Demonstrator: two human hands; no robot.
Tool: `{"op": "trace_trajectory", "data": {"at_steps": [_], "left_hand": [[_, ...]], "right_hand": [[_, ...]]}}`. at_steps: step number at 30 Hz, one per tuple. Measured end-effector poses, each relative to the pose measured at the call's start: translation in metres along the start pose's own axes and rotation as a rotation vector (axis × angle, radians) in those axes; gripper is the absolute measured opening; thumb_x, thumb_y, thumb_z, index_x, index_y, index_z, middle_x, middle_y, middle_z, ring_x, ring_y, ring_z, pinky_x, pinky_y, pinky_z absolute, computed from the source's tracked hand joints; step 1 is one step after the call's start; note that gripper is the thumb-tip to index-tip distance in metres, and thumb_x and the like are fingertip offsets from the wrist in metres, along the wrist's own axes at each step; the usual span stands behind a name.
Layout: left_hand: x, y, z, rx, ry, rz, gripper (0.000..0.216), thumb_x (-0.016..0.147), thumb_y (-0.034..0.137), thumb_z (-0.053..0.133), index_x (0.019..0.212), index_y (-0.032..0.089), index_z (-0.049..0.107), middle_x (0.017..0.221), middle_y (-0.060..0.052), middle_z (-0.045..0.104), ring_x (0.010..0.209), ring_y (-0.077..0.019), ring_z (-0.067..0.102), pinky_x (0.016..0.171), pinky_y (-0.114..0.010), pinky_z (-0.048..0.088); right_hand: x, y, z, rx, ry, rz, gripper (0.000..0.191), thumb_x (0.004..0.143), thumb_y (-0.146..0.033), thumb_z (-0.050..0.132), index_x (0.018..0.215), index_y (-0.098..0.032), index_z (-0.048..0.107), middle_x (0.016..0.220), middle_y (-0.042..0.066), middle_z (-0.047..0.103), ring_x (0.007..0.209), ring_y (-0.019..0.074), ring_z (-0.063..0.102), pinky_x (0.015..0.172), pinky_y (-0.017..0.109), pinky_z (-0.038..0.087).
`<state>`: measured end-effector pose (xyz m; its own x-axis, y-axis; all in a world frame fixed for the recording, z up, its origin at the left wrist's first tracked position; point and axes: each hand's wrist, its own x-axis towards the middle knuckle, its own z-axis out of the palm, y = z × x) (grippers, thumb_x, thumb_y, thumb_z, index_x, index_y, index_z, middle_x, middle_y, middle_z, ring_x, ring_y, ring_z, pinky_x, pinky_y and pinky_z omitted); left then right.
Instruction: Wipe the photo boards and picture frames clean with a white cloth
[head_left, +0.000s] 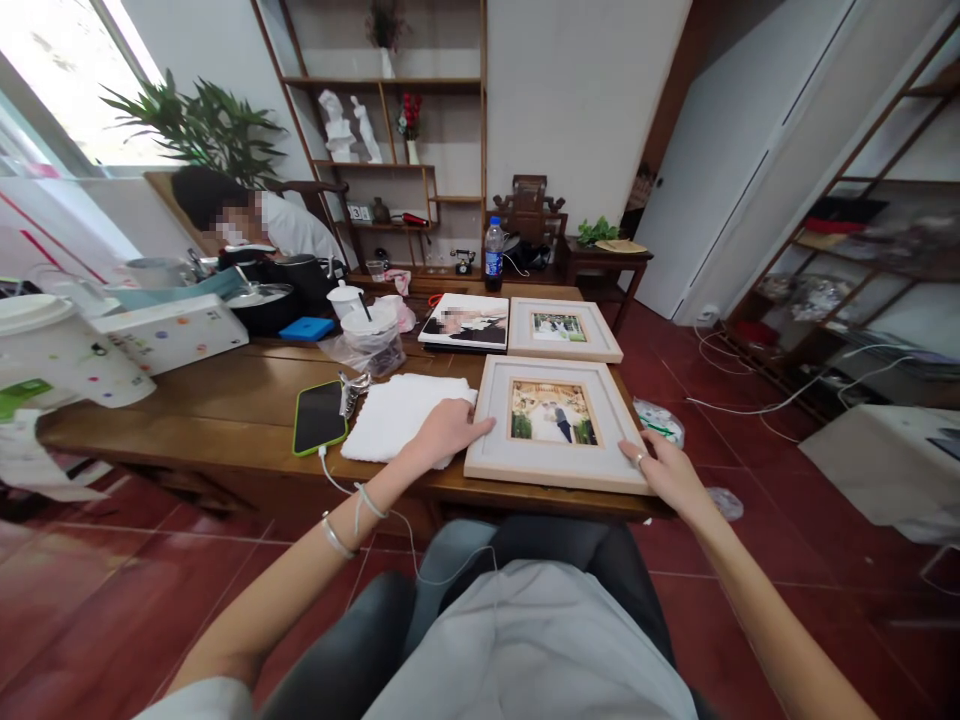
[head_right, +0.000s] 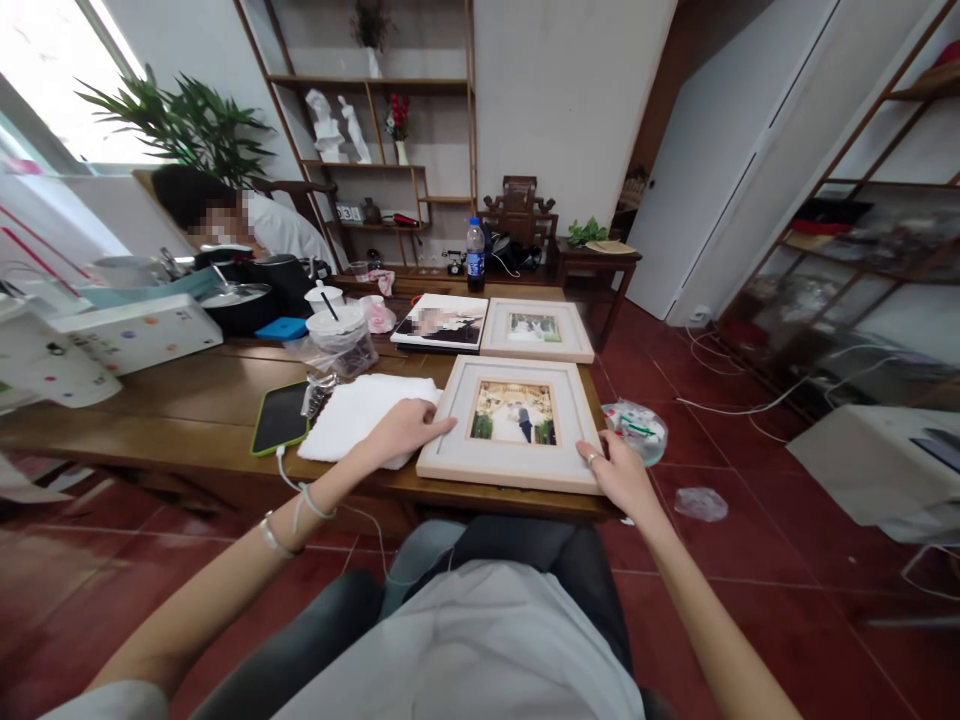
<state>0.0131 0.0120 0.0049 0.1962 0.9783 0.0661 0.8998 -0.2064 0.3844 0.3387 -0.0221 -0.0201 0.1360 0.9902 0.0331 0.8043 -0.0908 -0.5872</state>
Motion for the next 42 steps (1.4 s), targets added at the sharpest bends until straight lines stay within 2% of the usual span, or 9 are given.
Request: {"op": "trace_trajectory", "data": {"at_steps": [4,8,13,20,24,27,32,38,42], "left_hand": [[-0.010,0.007,-0.005,-0.021,0.124,0.001,0.032,0.084,0.043,0.057,0.071,0.014,0.065,0.069,-0.010,0.068,0.070,-0.0241,0.065,0.063,-0.029,0.043],[-0.035,-0.007,-0.023,-0.084,0.218,0.187,0.027,0.086,0.034,0.055,0.101,0.015,0.065,0.094,-0.009,0.070,0.088,-0.0228,0.066,0.082,-0.032,0.049],[-0.065,-0.055,-0.032,0.017,0.117,0.379,0.062,0.075,0.031,0.066,0.132,0.018,0.047,0.136,-0.012,0.049,0.124,-0.0271,0.049,0.107,-0.041,0.038],[-0.059,-0.087,-0.010,0.074,0.238,0.322,0.048,0.074,0.009,0.047,0.121,0.014,0.055,0.122,-0.012,0.060,0.116,-0.0264,0.054,0.102,-0.043,0.041],[-0.053,-0.086,-0.007,-0.064,0.477,0.222,0.037,0.083,0.016,0.041,0.118,0.014,0.053,0.116,-0.012,0.062,0.110,-0.0259,0.057,0.098,-0.042,0.044],[-0.050,-0.078,-0.007,-0.131,0.637,0.131,0.037,0.086,0.020,0.041,0.121,0.016,0.050,0.120,-0.012,0.060,0.113,-0.0253,0.055,0.099,-0.039,0.042],[-0.044,-0.046,-0.003,-0.143,0.709,0.143,0.035,0.084,0.018,0.043,0.118,0.016,0.051,0.117,-0.012,0.055,0.110,-0.0243,0.054,0.097,-0.036,0.043],[-0.029,0.001,0.009,-0.020,0.742,0.306,0.038,0.081,0.015,0.049,0.118,0.014,0.055,0.108,-0.012,0.052,0.100,-0.0241,0.052,0.089,-0.034,0.046],[-0.024,0.038,0.018,0.063,0.779,0.401,0.042,0.082,0.015,0.051,0.124,0.013,0.053,0.103,-0.012,0.054,0.092,-0.0230,0.052,0.079,-0.033,0.047]], "right_hand": [[0.001,-0.001,-0.001,-0.040,0.009,-0.042,0.047,0.082,-0.045,0.042,0.110,-0.012,0.060,0.112,0.017,0.066,0.102,0.0313,0.062,0.088,0.040,0.044],[0.005,0.001,-0.001,0.010,0.018,-0.102,0.053,0.081,-0.041,0.047,0.125,-0.012,0.053,0.120,0.016,0.064,0.108,0.0293,0.060,0.094,0.039,0.043],[0.012,0.006,0.000,0.073,-0.022,-0.128,0.052,0.080,-0.043,0.050,0.124,-0.014,0.055,0.119,0.015,0.064,0.108,0.0299,0.060,0.094,0.041,0.043],[0.021,0.014,0.006,0.068,-0.014,-0.123,0.053,0.080,-0.043,0.052,0.124,-0.015,0.055,0.119,0.014,0.064,0.108,0.0299,0.059,0.095,0.042,0.043],[0.014,0.009,0.006,0.095,-0.005,-0.134,0.048,0.080,-0.041,0.052,0.122,-0.017,0.055,0.117,0.013,0.065,0.106,0.0291,0.060,0.093,0.042,0.044],[0.009,-0.001,0.007,0.096,-0.001,-0.151,0.046,0.082,-0.039,0.051,0.121,-0.016,0.055,0.116,0.013,0.065,0.102,0.0283,0.061,0.090,0.041,0.045],[0.010,-0.020,0.016,0.027,0.012,-0.153,0.044,0.083,-0.039,0.051,0.121,-0.016,0.056,0.106,0.012,0.068,0.093,0.0271,0.063,0.085,0.040,0.047],[-0.028,-0.064,0.026,0.078,0.414,-0.474,0.033,0.089,-0.034,0.047,0.114,-0.016,0.059,0.111,0.014,0.059,0.104,0.0281,0.056,0.094,0.043,0.043],[-0.068,-0.104,0.039,0.357,0.224,-0.683,0.033,0.090,-0.029,0.049,0.123,-0.026,0.055,0.119,0.008,0.057,0.105,0.0221,0.057,0.087,0.035,0.050]]}}
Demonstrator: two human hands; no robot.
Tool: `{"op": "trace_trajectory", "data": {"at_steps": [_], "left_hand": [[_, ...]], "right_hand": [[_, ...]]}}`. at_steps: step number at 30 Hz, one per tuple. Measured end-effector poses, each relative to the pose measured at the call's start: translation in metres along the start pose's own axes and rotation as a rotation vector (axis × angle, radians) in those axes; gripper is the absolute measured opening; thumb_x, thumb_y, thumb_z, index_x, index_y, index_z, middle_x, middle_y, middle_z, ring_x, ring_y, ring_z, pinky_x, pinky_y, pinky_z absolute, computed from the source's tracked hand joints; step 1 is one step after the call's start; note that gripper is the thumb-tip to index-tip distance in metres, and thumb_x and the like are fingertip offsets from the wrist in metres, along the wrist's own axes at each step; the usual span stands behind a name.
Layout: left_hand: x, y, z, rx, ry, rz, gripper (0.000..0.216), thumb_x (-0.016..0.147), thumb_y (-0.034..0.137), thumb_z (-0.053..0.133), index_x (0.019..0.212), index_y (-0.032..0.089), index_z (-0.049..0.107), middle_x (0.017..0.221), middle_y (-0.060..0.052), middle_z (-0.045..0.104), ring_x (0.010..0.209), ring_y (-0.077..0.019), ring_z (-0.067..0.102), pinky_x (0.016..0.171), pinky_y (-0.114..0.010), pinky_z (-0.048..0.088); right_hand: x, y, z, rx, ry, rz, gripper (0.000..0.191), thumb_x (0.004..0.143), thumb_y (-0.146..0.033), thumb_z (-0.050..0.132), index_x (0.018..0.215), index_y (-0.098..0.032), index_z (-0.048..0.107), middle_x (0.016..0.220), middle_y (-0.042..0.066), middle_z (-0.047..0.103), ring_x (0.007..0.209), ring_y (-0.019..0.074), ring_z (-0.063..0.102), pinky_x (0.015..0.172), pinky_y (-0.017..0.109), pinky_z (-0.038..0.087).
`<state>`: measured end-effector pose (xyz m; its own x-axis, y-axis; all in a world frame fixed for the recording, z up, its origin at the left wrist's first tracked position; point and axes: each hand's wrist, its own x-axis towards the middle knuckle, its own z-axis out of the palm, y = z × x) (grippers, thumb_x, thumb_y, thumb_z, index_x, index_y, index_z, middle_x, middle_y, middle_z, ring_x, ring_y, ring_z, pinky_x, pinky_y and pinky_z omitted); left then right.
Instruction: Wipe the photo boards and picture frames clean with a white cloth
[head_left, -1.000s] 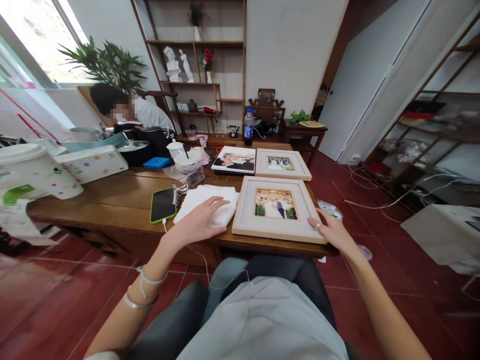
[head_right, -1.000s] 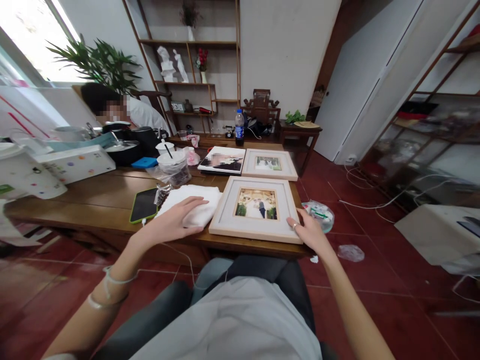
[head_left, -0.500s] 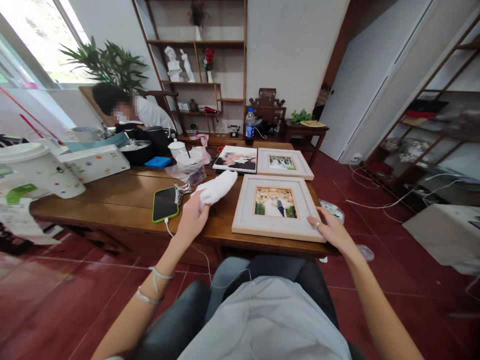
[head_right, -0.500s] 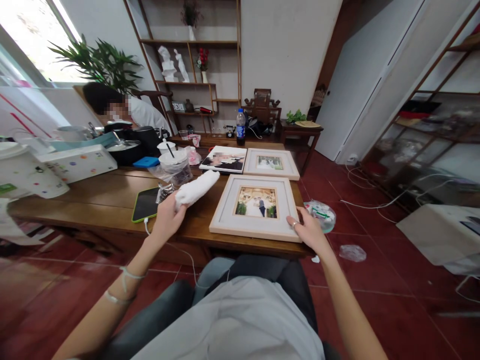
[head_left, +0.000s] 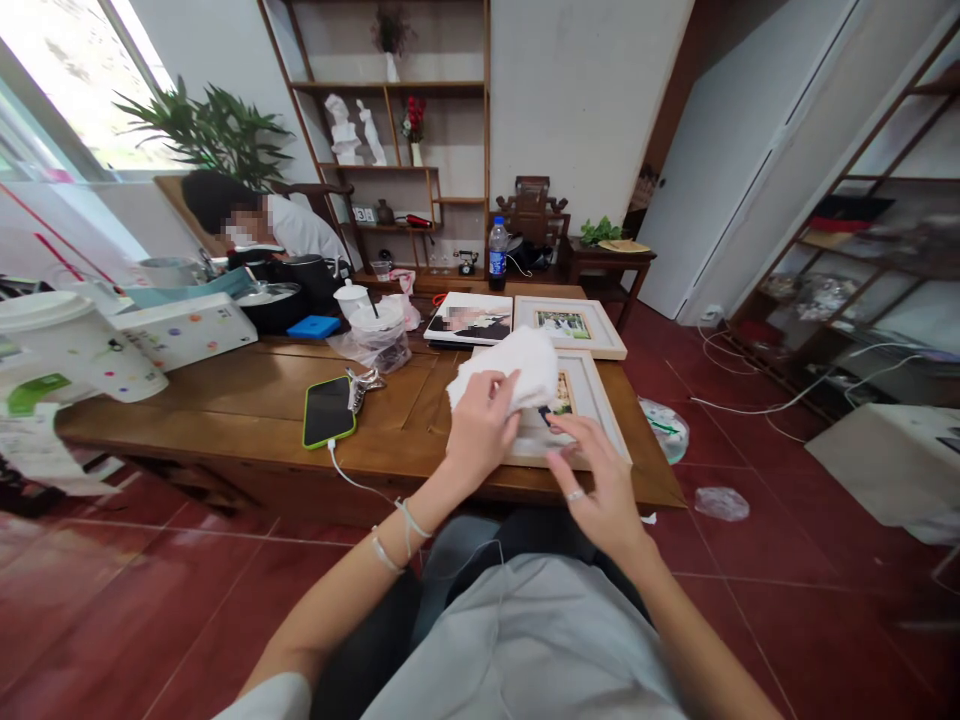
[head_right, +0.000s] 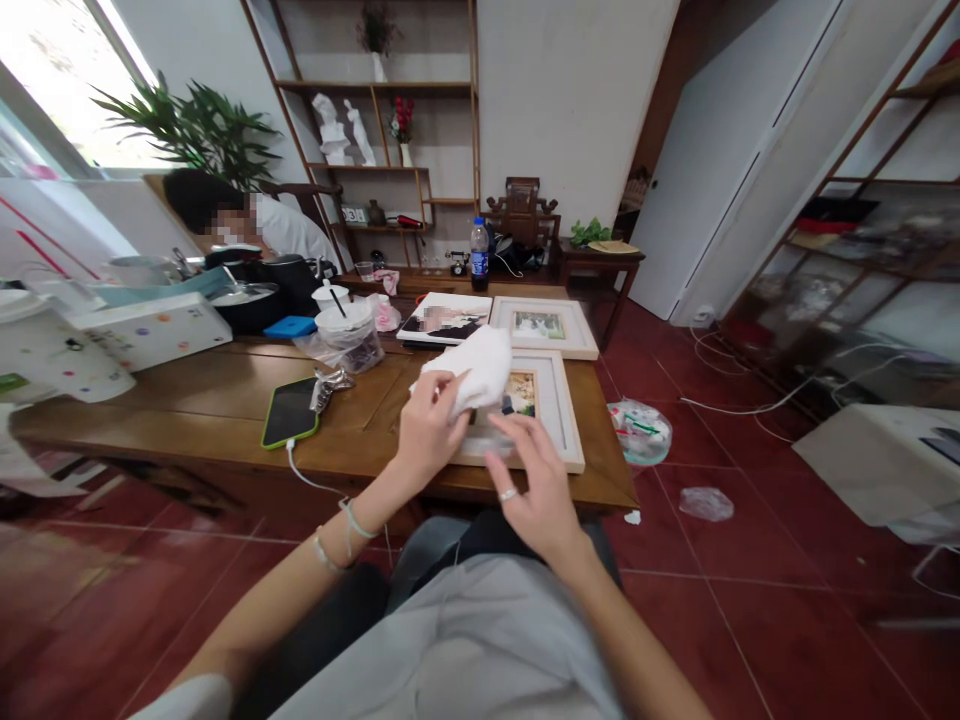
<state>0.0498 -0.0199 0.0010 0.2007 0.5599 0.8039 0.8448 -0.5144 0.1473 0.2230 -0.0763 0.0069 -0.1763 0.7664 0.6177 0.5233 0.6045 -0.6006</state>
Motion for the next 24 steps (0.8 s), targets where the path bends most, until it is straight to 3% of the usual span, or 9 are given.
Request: {"op": "trace_trajectory", "data": {"at_steps": [3,9,16,19,24], "left_hand": [[0.004,0.025,0.009,-0.004,-0.040,0.052,0.039,0.084,0.014,0.049,0.123,0.014,0.053,0.099,-0.010,0.056,0.088,-0.0215,0.052,0.072,-0.031,0.048],[0.007,0.051,0.029,0.002,-0.134,0.099,0.029,0.087,0.022,0.054,0.115,0.016,0.058,0.091,-0.009,0.056,0.085,-0.0226,0.051,0.064,-0.031,0.047],[0.004,0.056,0.039,0.000,-0.109,0.192,0.024,0.091,0.023,0.046,0.107,0.015,0.061,0.081,-0.008,0.055,0.080,-0.0225,0.052,0.059,-0.032,0.043],[0.002,0.061,0.041,-0.011,-0.062,0.257,0.024,0.093,0.022,0.044,0.107,0.014,0.061,0.077,-0.008,0.055,0.079,-0.0216,0.053,0.059,-0.032,0.040],[0.007,0.071,0.043,-0.065,-0.056,0.367,0.025,0.096,0.021,0.040,0.104,0.016,0.062,0.073,-0.005,0.055,0.078,-0.0194,0.055,0.062,-0.032,0.038]], "right_hand": [[-0.005,-0.010,0.016,0.070,0.053,0.048,0.043,0.091,-0.027,0.050,0.133,-0.027,0.046,0.129,0.009,0.053,0.116,0.0226,0.053,0.093,0.037,0.049],[-0.014,0.016,0.019,0.367,0.239,0.348,0.042,0.087,-0.037,0.057,0.123,-0.022,0.042,0.119,0.012,0.058,0.109,0.0218,0.059,0.086,0.035,0.054],[-0.012,0.025,0.013,0.465,0.200,0.458,0.039,0.083,-0.042,0.059,0.115,-0.022,0.048,0.120,0.009,0.060,0.113,0.0225,0.058,0.095,0.037,0.050],[-0.009,0.031,0.014,0.625,0.196,0.510,0.026,0.079,-0.038,0.062,0.100,-0.024,0.055,0.105,0.003,0.066,0.105,0.0209,0.061,0.094,0.038,0.050],[0.001,0.036,0.011,0.848,0.386,0.505,0.012,0.072,-0.033,0.062,0.073,-0.022,0.056,0.083,0.001,0.067,0.088,0.0194,0.065,0.091,0.039,0.052]]}}
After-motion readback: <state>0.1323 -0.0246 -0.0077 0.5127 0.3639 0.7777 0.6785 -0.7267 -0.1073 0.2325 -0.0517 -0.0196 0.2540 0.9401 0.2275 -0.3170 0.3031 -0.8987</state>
